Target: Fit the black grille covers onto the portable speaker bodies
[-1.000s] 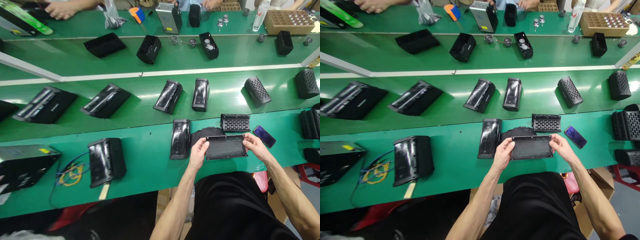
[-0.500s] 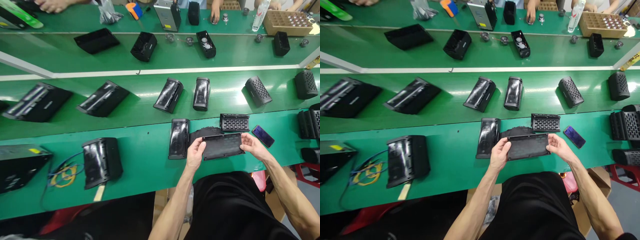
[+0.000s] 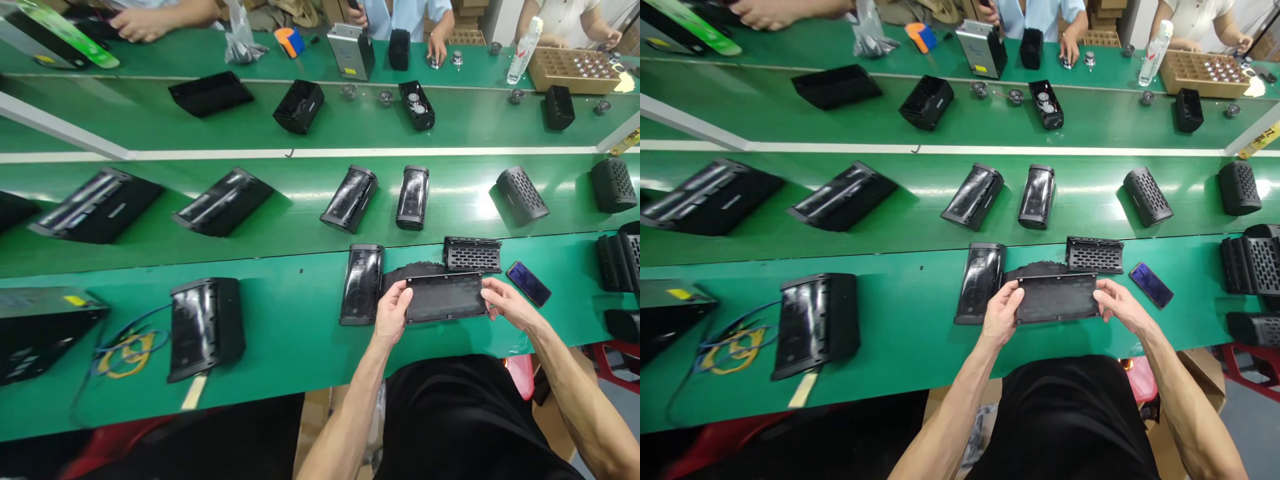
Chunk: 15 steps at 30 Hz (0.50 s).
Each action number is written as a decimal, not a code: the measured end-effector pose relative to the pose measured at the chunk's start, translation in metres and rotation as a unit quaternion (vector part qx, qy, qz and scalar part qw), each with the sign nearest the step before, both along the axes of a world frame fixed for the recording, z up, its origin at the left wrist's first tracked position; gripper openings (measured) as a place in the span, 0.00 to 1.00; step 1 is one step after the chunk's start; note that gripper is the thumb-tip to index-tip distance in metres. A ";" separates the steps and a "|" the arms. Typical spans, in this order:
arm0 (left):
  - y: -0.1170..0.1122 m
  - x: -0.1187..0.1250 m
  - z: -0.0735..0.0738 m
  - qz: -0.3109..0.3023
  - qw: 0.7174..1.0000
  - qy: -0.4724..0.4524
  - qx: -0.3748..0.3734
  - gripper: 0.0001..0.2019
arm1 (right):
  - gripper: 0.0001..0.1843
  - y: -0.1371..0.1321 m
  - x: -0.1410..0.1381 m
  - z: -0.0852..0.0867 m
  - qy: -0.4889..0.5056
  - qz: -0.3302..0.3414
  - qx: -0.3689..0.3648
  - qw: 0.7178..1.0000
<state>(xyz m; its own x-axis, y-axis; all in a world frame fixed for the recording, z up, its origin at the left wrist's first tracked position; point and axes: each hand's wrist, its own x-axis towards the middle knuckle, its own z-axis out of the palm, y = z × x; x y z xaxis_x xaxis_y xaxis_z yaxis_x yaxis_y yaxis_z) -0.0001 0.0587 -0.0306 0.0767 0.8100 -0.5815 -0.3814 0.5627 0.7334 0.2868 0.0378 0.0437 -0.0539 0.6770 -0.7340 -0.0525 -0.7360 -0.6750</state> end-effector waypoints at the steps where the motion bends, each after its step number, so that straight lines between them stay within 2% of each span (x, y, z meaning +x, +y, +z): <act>1: 0.001 0.000 0.001 0.000 1.000 -0.013 -0.003 0.29 | 0.33 0.001 -0.001 -0.001 -0.001 -0.006 -0.002 1.000; 6: 0.008 0.000 0.002 0.009 0.997 -0.068 -0.032 0.30 | 0.33 0.003 -0.007 -0.008 0.005 -0.033 -0.006 0.999; 10: 0.007 0.002 0.000 0.067 0.982 -0.165 -0.062 0.36 | 0.31 0.008 -0.017 -0.006 0.066 -0.086 0.002 0.994; 13: 0.002 0.016 -0.002 0.102 0.955 -0.276 -0.021 0.47 | 0.30 0.013 -0.035 -0.008 0.096 -0.120 0.010 0.988; 15: -0.001 0.030 -0.003 0.099 0.943 -0.317 0.015 0.50 | 0.30 0.016 -0.049 -0.010 0.109 -0.125 0.011 0.986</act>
